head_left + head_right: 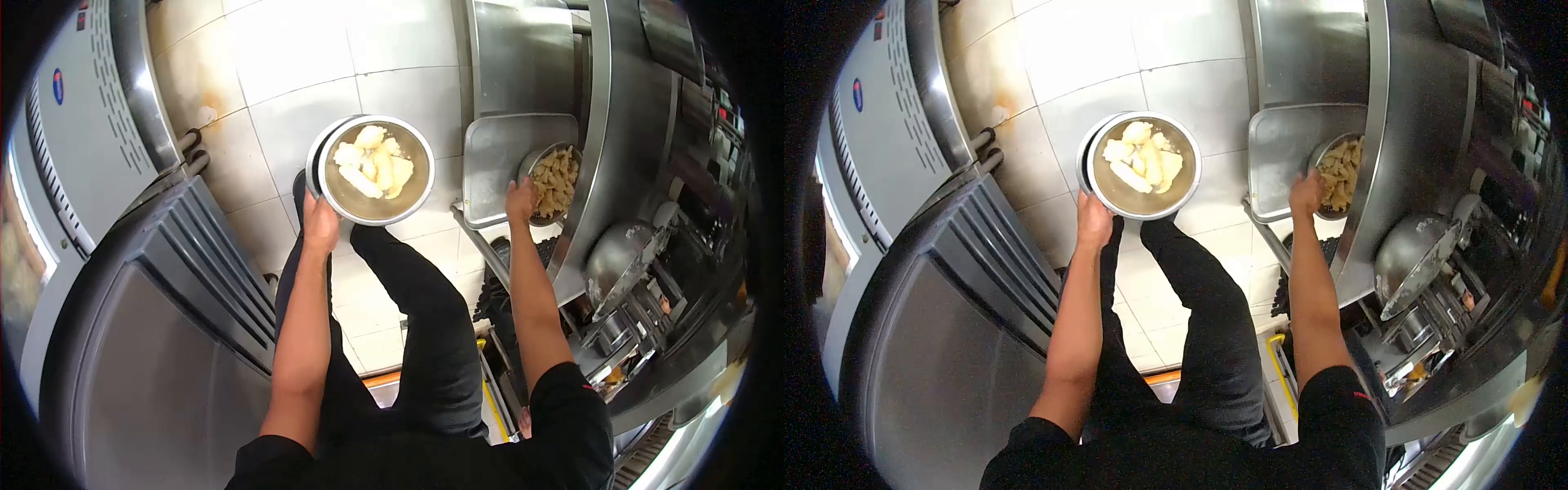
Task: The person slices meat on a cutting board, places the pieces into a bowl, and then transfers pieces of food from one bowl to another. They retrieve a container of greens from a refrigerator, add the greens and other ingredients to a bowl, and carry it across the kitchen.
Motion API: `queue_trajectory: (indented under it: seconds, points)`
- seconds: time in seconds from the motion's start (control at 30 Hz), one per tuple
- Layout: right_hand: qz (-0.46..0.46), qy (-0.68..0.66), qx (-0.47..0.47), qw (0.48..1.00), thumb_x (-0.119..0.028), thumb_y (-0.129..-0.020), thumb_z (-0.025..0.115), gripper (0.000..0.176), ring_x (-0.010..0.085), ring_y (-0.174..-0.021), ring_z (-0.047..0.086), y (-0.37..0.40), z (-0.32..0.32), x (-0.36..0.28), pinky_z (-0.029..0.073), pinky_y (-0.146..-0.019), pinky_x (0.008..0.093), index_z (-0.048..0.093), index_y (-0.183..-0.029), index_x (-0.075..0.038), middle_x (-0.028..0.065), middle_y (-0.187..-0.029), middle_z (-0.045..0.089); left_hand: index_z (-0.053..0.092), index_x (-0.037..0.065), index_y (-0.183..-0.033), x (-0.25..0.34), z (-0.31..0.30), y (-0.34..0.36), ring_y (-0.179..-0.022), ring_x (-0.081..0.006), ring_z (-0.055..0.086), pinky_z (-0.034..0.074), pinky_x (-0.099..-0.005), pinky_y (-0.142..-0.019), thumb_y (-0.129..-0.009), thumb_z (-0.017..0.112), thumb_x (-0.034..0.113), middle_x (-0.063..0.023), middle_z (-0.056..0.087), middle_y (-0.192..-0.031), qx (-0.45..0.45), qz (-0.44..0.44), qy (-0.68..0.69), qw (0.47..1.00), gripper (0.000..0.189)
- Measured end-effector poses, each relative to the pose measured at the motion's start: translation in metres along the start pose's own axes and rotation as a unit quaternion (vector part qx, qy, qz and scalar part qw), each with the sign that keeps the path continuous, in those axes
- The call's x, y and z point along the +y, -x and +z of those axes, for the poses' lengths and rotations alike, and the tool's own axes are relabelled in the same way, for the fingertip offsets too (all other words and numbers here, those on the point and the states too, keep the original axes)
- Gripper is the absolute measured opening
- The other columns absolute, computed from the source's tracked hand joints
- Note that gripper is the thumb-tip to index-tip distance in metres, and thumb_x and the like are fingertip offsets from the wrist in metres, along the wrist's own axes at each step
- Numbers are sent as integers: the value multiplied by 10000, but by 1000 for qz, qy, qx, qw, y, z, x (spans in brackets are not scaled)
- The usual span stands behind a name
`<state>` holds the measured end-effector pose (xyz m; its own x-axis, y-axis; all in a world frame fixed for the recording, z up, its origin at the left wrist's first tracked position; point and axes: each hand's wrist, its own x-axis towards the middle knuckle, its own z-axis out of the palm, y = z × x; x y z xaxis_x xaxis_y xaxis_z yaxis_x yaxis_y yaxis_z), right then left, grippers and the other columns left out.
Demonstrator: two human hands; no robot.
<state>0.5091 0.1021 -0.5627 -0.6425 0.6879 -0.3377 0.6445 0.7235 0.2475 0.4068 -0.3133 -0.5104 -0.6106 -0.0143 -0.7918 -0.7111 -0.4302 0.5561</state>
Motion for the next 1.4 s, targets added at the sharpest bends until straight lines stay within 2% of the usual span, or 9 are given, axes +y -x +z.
queue_trajectory:
  seconds: [0.03,0.07,0.2,0.23,0.3,0.57,0.93,1.17,1.4]
  points:
    - [31,-14,-23,999,-311,-867,622,495,383,-1083,530,-1,-7,0,425,-937,468,473,-1211,13,229,-1193,536,496,64,-1239,4,2,-2,-712,-91,572,428,-209,-522,-973,452,213,-19,613,-958,-26,15,-9,1000,308]
    - [60,-27,-1,998,-319,-866,625,514,376,-1099,534,-1,-11,-4,437,-932,459,473,-1225,16,234,-1207,531,464,24,-1286,13,-4,-1,-949,-117,575,476,-241,-773,-947,500,155,-53,609,-1108,-41,-35,-19,998,365]
    - [23,82,-3,996,-242,-864,578,468,381,-1157,510,-41,58,49,422,-944,433,488,-1273,-34,202,-1257,538,611,-8,-1101,-23,-49,-22,-858,-151,616,506,-286,-710,-891,539,151,-101,636,-1067,-80,209,-399,889,273]
    - [-51,221,-27,974,-223,-853,565,441,381,-1143,525,-53,68,70,434,-929,428,515,-1257,-53,193,-1240,556,656,-1,-993,-8,-27,-13,-790,-158,626,505,-296,-678,-880,526,132,-109,657,-974,-55,86,-225,969,218]
    - [107,-95,-28,989,-189,-809,567,359,384,-1069,570,-43,8,30,457,-888,442,588,-1146,-68,187,-1155,607,569,18,-1140,6,-14,-13,-720,-86,579,411,-200,-533,-939,478,122,-67,647,-986,-62,-23,-23,998,244]
    - [-68,-94,61,991,-180,-742,639,212,381,-895,604,-5,-13,-64,490,-788,468,588,-899,-47,185,-929,619,450,68,-1286,12,11,-12,-703,-49,547,393,-191,-511,-964,464,171,-18,603,-1036,-51,-48,-31,997,338]
    - [-67,-279,93,953,-255,-908,539,240,371,-828,608,48,-65,-101,483,-730,440,616,-829,-42,176,-818,628,444,76,-1286,5,22,-19,-775,-59,544,428,-216,-590,-961,476,208,-20,593,-1060,-56,-58,-36,996,352]
    - [28,-293,44,955,-113,-875,529,124,395,-880,585,13,-56,-44,463,-776,443,593,-933,-25,197,-914,623,463,90,-1274,-7,10,-29,-656,-32,453,338,-206,-528,-947,482,208,14,582,-935,-108,-51,-69,990,348]
    - [-183,-149,103,966,-61,-783,594,229,380,-1067,505,49,-51,-102,417,-883,468,589,-1012,-74,200,-1093,564,486,106,-1253,-17,-4,-42,-649,-32,463,333,-200,-521,-933,496,224,25,589,-922,-98,-64,-78,990,341]
